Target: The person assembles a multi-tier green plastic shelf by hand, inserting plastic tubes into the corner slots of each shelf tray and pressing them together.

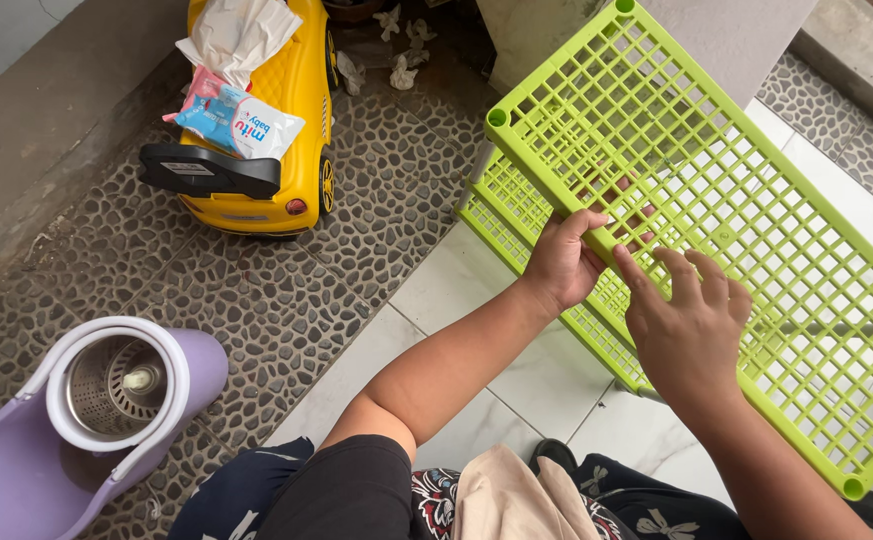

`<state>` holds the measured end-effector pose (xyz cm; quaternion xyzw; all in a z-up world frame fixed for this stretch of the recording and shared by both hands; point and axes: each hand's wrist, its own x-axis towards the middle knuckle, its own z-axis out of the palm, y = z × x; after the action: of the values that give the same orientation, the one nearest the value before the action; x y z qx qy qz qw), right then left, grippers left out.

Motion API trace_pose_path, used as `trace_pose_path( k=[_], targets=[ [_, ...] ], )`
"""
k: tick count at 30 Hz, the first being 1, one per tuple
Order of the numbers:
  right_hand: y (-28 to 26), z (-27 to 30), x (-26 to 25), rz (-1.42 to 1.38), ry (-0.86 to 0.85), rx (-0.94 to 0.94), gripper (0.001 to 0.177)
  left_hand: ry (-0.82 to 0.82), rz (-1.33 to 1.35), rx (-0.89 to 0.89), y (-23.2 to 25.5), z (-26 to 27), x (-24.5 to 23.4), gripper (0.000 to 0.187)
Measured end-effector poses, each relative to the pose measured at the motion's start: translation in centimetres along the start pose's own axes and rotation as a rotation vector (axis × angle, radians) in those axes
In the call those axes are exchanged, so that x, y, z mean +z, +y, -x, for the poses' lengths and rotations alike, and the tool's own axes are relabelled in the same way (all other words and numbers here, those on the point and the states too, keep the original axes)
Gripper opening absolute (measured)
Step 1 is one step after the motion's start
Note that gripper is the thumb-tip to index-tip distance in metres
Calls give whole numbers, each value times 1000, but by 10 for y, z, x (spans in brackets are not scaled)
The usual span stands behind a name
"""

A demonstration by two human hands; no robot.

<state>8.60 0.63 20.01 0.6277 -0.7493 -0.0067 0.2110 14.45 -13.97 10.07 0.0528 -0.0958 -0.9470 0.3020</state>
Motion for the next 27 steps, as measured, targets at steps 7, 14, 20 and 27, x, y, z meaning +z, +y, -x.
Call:
trace_pose_path(
  k=[7,14,20,27],
  targets=[
    [0,2,3,42,-14,4,54,-56,30,12,-1,0,-3,53],
    [-1,-4,6,-41,-40,17,59,-18,57,7,-5,-2,-7,56],
    [-4,-32,15,-39,-124,-14,78,89,14,8,-11,-2,-11,48],
    [4,-49,19,-129,-250,-37,78,260,-33,23,-19,1,-23,51]
  ],
)
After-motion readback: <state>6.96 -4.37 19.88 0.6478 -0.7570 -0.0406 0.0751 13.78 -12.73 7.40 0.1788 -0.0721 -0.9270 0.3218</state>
